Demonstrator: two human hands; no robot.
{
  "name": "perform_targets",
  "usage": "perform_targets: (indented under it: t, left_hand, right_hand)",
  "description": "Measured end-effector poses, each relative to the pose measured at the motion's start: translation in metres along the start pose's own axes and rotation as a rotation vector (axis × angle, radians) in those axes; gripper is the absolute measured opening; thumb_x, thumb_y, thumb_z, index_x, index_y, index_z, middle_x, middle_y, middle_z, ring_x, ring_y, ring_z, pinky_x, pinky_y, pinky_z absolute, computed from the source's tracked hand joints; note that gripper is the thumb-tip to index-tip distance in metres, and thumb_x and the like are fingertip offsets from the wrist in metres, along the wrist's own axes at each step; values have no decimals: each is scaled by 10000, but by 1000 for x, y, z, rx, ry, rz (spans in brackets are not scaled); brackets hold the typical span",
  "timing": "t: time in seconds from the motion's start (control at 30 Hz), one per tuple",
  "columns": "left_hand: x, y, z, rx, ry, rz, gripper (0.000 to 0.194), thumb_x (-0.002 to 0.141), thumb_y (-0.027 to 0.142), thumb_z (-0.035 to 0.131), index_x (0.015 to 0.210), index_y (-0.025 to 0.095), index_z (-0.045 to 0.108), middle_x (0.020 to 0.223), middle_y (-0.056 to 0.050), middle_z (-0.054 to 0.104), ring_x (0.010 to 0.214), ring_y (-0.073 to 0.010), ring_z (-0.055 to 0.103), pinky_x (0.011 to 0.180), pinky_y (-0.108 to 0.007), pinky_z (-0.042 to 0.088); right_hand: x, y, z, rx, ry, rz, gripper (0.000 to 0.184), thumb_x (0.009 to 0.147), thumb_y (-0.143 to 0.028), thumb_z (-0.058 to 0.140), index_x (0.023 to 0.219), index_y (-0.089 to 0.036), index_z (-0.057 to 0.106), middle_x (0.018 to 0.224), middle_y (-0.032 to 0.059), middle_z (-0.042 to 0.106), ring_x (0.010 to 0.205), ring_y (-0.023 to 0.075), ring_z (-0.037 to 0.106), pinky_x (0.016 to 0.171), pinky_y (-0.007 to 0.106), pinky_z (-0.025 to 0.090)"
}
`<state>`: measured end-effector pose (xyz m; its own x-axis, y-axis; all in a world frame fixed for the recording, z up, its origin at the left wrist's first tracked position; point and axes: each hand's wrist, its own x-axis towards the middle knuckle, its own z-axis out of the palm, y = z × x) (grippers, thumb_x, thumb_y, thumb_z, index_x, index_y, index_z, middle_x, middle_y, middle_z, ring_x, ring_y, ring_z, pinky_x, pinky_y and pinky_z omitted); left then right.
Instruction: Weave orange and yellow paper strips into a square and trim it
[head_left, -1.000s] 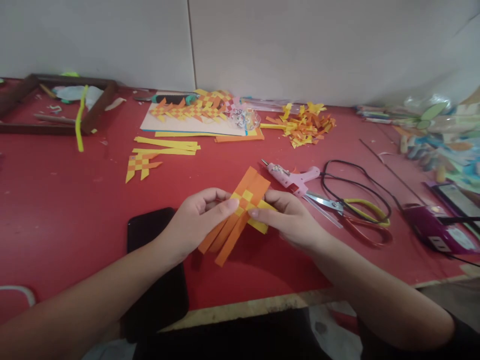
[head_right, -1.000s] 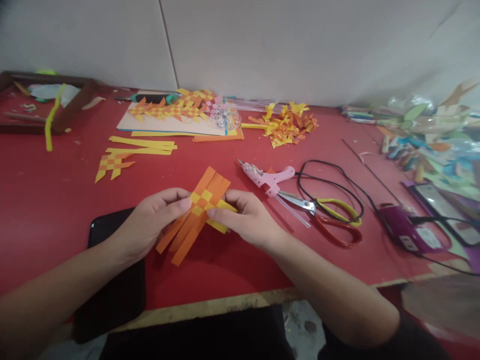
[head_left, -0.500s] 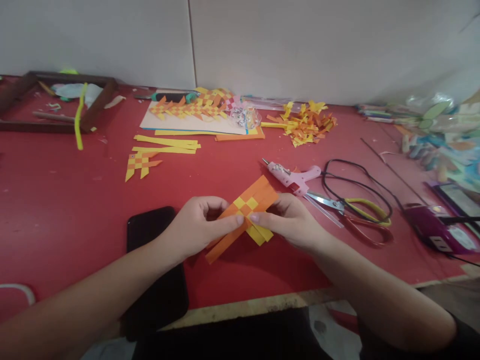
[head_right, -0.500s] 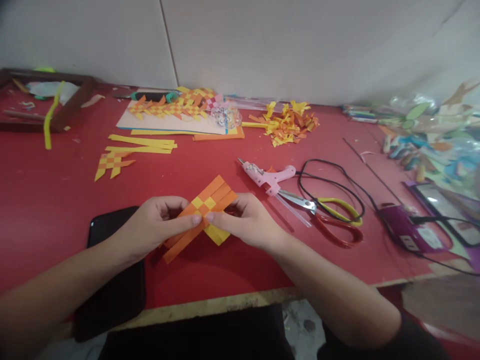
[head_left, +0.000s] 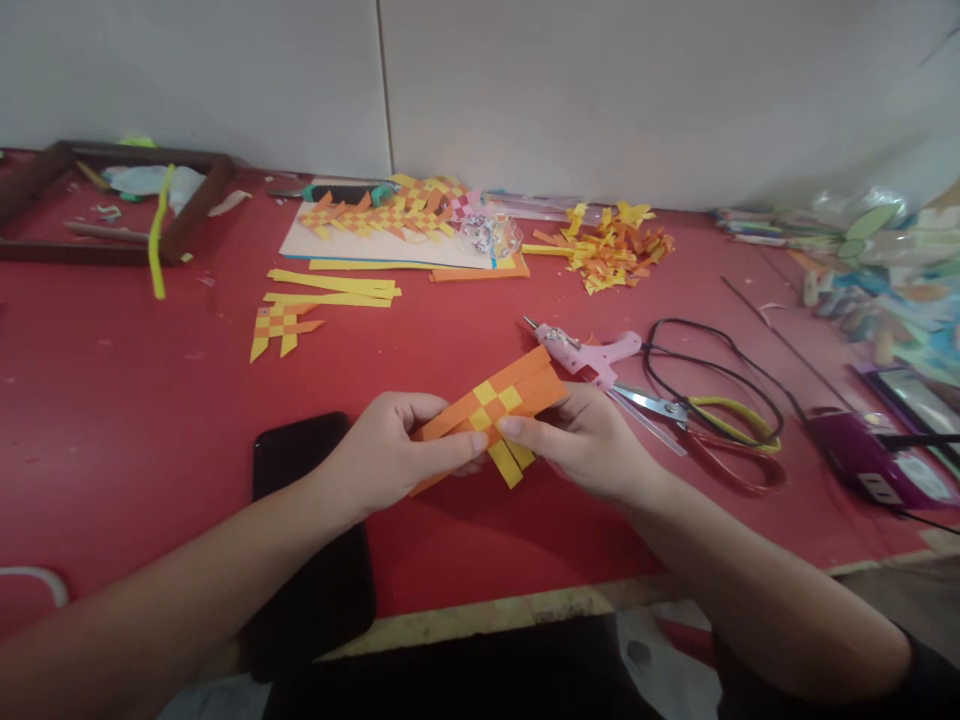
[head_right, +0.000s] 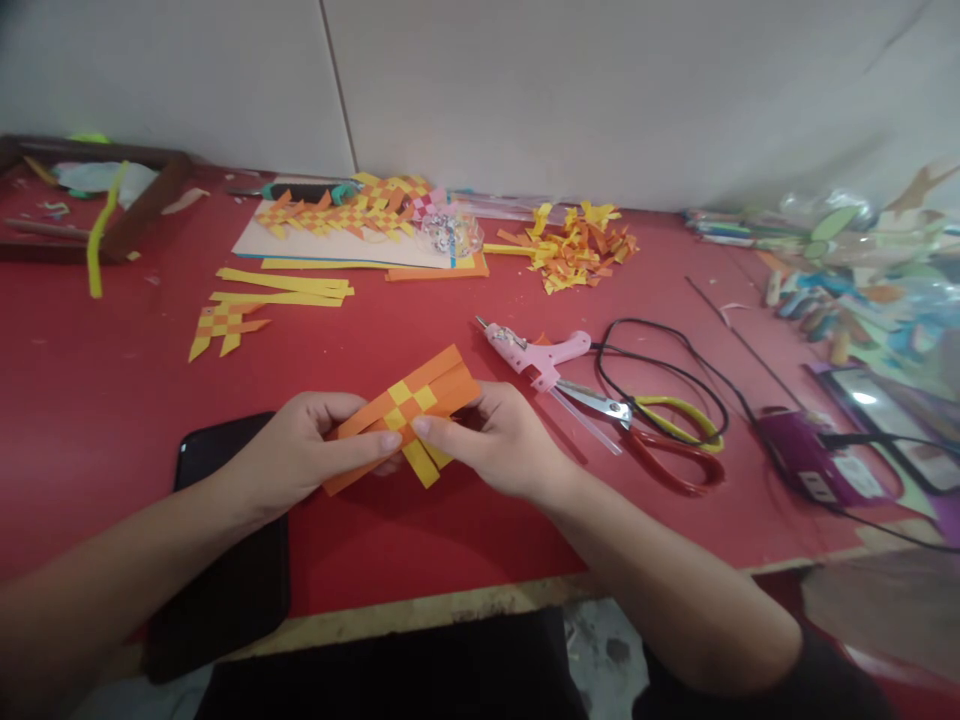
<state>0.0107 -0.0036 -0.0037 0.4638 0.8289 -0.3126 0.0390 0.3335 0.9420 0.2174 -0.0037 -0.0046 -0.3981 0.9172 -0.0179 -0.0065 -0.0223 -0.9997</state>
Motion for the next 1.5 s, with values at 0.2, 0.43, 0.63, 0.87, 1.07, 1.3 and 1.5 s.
perform_targets:
  t: [0.2, 0.43, 0.63, 0.87, 1.07, 1.3, 1.5]
  left_hand:
    - [0, 2, 2, -72, 26, -34, 83, 767, 252, 775, 731, 179, 759, 658, 2, 751, 606, -91, 695, 577, -131, 521]
    - [1, 3, 3, -90, 48, -41, 70, 757, 250, 782, 763, 182, 770, 668, -2, 748, 601, -91, 691, 578, -135, 536]
    - [2, -3, 2, -227, 258, 45, 152, 774, 327, 782, 766, 181, 743, 669, 6, 717, 603, -95, 667, 537, -139, 519]
    - [6, 1, 1, -347, 379, 83, 171, 754, 333, 800, 760, 177, 729, 681, 9, 705, 656, -117, 660, 689, -221, 570]
    - [3, 0, 1, -266, 185, 35, 163, 762, 324, 786, 756, 172, 726, 687, 4, 713, 627, -110, 655, 646, -203, 540]
    - [-2, 7, 3, -211, -87, -31, 103, 738, 261, 787, 744, 168, 745, 645, -4, 709, 593, -101, 658, 603, -183, 541]
    - [0, 4, 0, -162, -81, -43, 172, 751, 318, 799, 727, 160, 735, 649, -17, 715, 600, -111, 674, 632, -201, 574]
  right_hand:
    - [-2, 4, 1, 138, 14, 106, 149, 813, -355, 743, 859, -213, 750, 791, 13, 733, 699, 149, 669, 685, 297, 550]
    - [5, 2, 2, 358, 280, 183, 245, 755, -404, 714, 628, -204, 649, 652, 15, 636, 606, 155, 590, 554, 281, 499]
    - [12, -3, 0, 358, 448, 178, 208, 714, -328, 684, 583, -168, 663, 612, 18, 620, 498, 104, 519, 406, 229, 373]
    - [7, -3, 0, 307, 377, 135, 153, 703, -284, 713, 598, -175, 688, 617, 20, 658, 484, 96, 528, 412, 229, 369]
    - [6, -1, 1, 277, 336, 157, 325, 687, -384, 800, 533, -199, 582, 513, -35, 553, 432, 83, 461, 413, 235, 347]
    - [2, 2, -3, 365, 140, 217, 637, 721, -837, 551, 646, -214, 657, 613, 47, 646, 596, 195, 634, 512, 314, 497]
    - [-2, 6, -2, 256, 106, 197, 224, 750, -422, 802, 838, -220, 758, 784, 26, 735, 714, 174, 685, 633, 299, 549]
